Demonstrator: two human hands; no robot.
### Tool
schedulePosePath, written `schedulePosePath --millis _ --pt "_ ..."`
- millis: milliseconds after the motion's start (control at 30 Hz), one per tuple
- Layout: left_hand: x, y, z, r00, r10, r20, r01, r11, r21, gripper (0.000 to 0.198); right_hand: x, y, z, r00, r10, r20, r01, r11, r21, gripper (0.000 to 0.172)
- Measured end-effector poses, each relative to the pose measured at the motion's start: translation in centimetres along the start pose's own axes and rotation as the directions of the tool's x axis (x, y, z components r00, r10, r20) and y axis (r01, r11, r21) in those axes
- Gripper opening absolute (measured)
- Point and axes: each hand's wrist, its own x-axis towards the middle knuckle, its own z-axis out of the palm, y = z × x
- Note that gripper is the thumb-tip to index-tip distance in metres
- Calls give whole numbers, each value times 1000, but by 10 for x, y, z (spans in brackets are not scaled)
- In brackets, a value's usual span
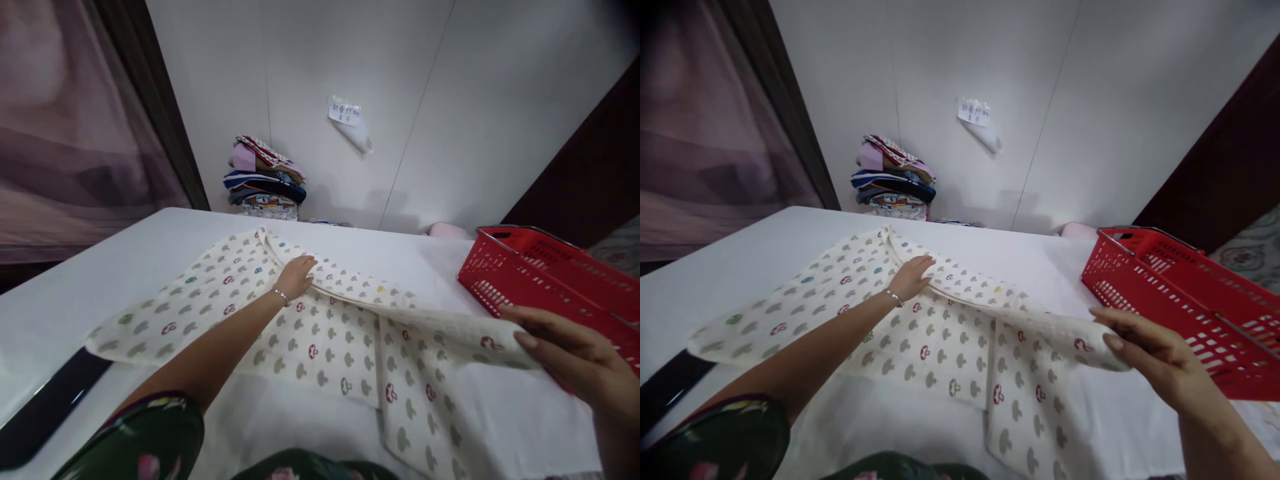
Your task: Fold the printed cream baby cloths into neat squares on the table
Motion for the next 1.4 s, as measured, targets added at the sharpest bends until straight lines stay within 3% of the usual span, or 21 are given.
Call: schedulePosePath --millis 100,267,567,767,933,1133,1267,1400 --pt "-14 -10 12 996 7 87 -6 1000 -8 37 -15 28 -13 996 68 49 -69 997 21 39" --pt "-40 -20 16 989 -16 146 32 994 -107 31 -30 68 -20 981 194 23 -194 981 5 42" --pt "-29 -14 10 935 133 327 -146 989 15 26 -47 80 -4 977 184 109 -184 983 -10 39" --pt "-38 -13 -4 974 160 160 -169 985 43 30 -54 94 -12 966 238 100 -235 971 -41 43" --pt "-52 -14 -4 966 179 185 -187 982 24 29 -58 105 -17 962 254 102 -253 967 -20 46" --pt "-52 -10 8 971 140 195 -150 988 34 28 -70 92 -14 955 280 103 -282 959 15 46" --pt "-61 -9 6 967 148 206 -153 988 5 28 -71 86 -13 958 269 96 -272 962 19 46" --pt "-68 -9 2 976 89 198 -83 996 -37 29 -68 81 -11 964 254 85 -254 967 -5 44"
